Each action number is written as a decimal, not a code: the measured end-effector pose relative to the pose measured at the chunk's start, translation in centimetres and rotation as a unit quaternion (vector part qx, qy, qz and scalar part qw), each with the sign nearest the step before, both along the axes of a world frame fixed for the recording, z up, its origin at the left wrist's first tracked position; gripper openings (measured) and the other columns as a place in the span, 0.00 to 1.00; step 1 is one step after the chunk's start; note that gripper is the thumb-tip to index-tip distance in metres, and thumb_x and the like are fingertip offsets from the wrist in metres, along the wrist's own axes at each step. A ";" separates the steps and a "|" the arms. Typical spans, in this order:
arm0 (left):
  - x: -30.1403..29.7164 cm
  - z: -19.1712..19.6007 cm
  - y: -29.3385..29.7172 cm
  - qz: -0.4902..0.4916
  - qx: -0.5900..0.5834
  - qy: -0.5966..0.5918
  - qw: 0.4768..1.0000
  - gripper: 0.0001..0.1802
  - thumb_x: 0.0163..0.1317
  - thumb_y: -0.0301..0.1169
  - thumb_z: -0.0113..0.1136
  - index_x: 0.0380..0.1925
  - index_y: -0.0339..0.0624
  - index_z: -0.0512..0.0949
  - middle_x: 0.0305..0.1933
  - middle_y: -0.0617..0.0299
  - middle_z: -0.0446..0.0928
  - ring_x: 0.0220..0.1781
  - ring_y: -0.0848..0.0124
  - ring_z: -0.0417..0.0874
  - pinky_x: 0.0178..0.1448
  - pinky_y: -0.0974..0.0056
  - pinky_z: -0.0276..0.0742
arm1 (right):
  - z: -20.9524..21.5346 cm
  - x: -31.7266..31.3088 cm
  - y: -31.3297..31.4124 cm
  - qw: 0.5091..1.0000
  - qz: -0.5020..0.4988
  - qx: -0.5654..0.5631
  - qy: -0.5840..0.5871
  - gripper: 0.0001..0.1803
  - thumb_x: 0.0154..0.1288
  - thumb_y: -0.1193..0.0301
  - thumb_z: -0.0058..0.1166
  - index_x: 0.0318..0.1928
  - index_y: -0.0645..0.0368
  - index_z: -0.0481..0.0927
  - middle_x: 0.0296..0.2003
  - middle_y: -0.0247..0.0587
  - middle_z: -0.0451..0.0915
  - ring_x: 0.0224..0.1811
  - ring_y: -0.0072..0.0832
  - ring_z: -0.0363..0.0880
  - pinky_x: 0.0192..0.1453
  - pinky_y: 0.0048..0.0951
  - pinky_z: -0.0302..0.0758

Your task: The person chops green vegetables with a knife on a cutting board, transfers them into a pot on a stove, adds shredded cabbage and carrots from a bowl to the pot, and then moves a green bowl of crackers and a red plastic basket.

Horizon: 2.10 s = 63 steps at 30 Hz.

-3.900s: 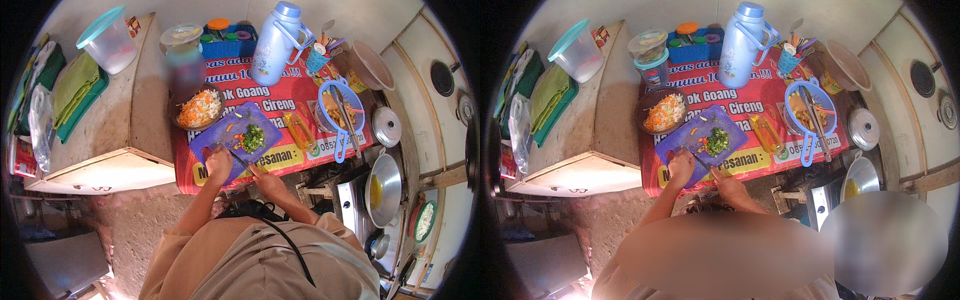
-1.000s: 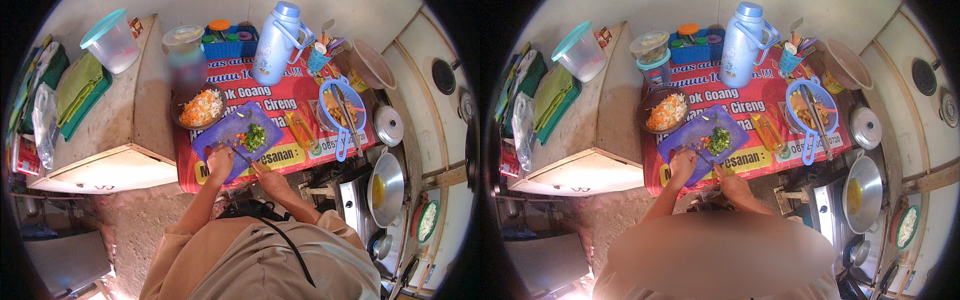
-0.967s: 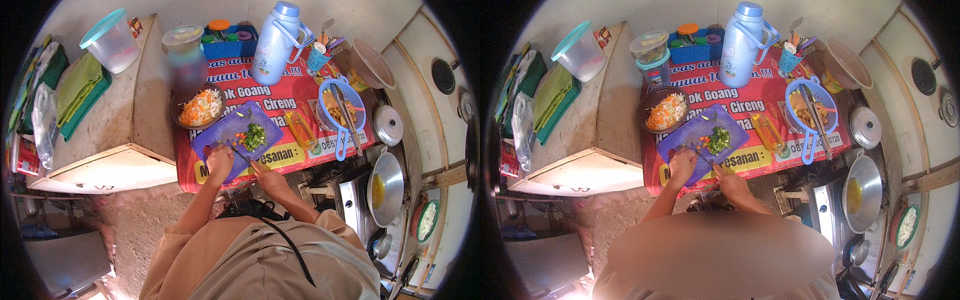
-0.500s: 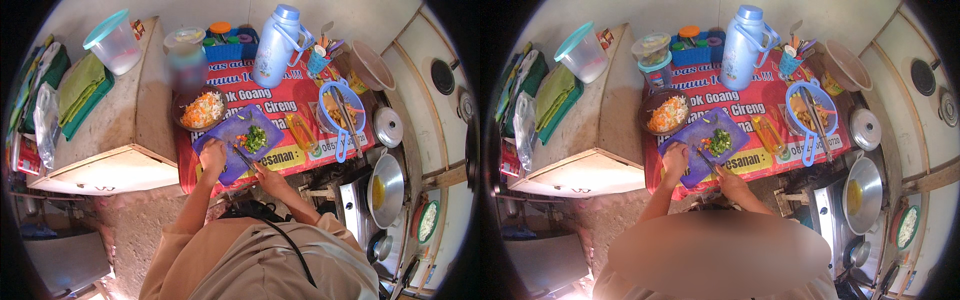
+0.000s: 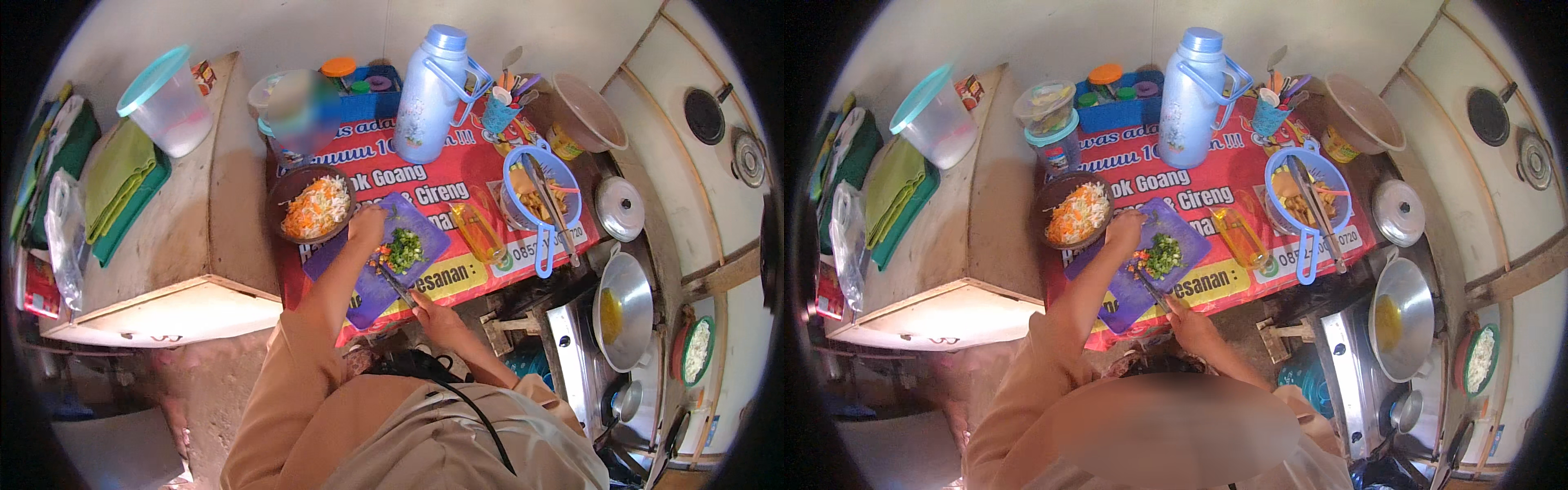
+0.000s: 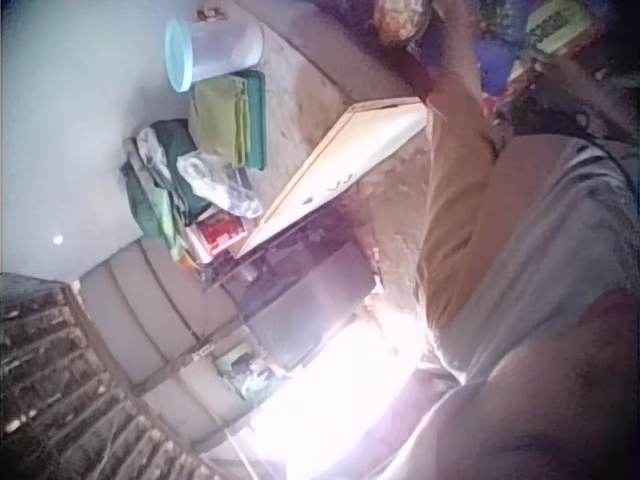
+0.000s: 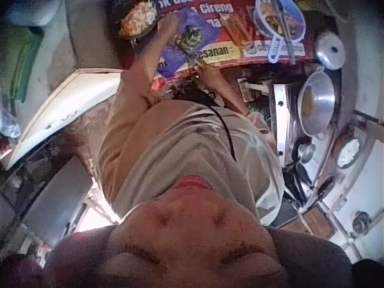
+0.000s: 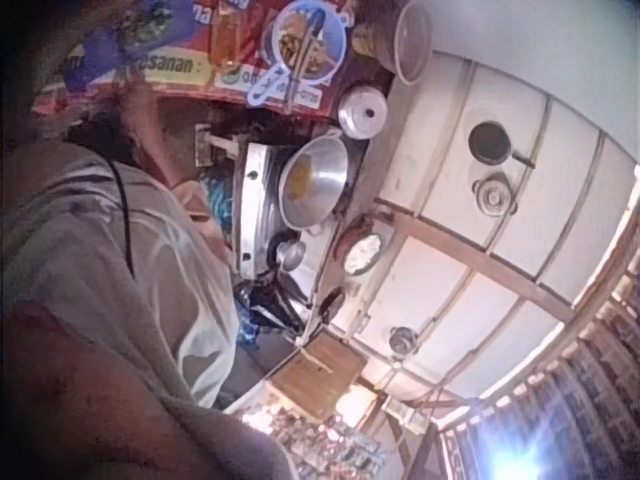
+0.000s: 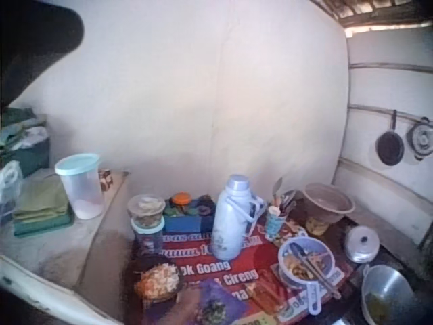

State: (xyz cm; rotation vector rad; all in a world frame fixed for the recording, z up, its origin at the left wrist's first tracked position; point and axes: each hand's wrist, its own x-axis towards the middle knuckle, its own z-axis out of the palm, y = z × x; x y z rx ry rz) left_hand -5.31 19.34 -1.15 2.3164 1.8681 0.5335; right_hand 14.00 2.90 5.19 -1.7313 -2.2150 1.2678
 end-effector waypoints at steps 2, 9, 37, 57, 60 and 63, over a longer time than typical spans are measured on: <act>1.1 0.7 1.4 0.036 -0.065 0.018 0.997 0.11 0.49 0.25 0.49 0.33 0.44 0.77 0.41 0.55 0.75 0.46 0.58 0.75 0.48 0.58 0.72 | 0.0 0.3 0.0 0.999 -0.004 0.038 0.023 0.24 0.64 0.63 0.38 0.60 0.53 0.58 0.52 0.54 0.67 0.51 0.47 0.69 0.53 0.39 0.67; 0.7 2.1 -0.5 0.029 -0.016 0.006 0.999 0.09 0.53 0.26 0.46 0.33 0.40 0.74 0.39 0.52 0.75 0.41 0.55 0.78 0.42 0.56 0.75 | -2.1 -1.4 -0.1 0.996 0.019 0.086 0.034 0.24 0.63 0.66 0.37 0.59 0.58 0.58 0.33 0.61 0.75 0.35 0.52 0.75 0.41 0.47 0.70; -0.7 0.9 -13.0 0.070 -0.033 -0.111 0.991 0.08 0.46 0.26 0.53 0.29 0.44 0.77 0.33 0.56 0.73 0.39 0.57 0.75 0.43 0.57 0.72 | -0.6 -1.1 1.4 0.986 0.073 0.125 -0.077 0.22 0.61 0.69 0.38 0.57 0.54 0.62 0.29 0.59 0.76 0.33 0.49 0.76 0.37 0.48 0.71; -0.9 0.6 -12.5 0.163 -0.059 -0.142 0.975 0.06 0.46 0.34 0.58 0.24 0.45 0.77 0.32 0.58 0.74 0.39 0.59 0.75 0.42 0.57 0.72 | 0.0 0.0 1.0 0.987 0.072 0.141 -0.020 0.24 0.60 0.69 0.38 0.58 0.54 0.60 0.31 0.60 0.75 0.33 0.50 0.75 0.36 0.47 0.71; -0.8 0.4 -12.4 0.158 -0.056 -0.137 0.976 0.05 0.45 0.33 0.59 0.23 0.46 0.77 0.31 0.58 0.74 0.37 0.58 0.76 0.41 0.56 0.71 | -0.8 0.0 0.6 0.985 0.084 0.144 -0.036 0.23 0.60 0.68 0.38 0.58 0.53 0.61 0.31 0.59 0.75 0.33 0.51 0.75 0.37 0.48 0.71; -0.8 0.3 -12.6 0.151 -0.054 -0.136 0.978 0.06 0.47 0.34 0.57 0.24 0.45 0.77 0.31 0.57 0.74 0.39 0.58 0.75 0.42 0.56 0.72 | 0.9 -0.9 0.8 0.988 0.081 0.102 -0.080 0.23 0.61 0.68 0.38 0.58 0.53 0.61 0.31 0.58 0.75 0.33 0.51 0.75 0.37 0.48 0.71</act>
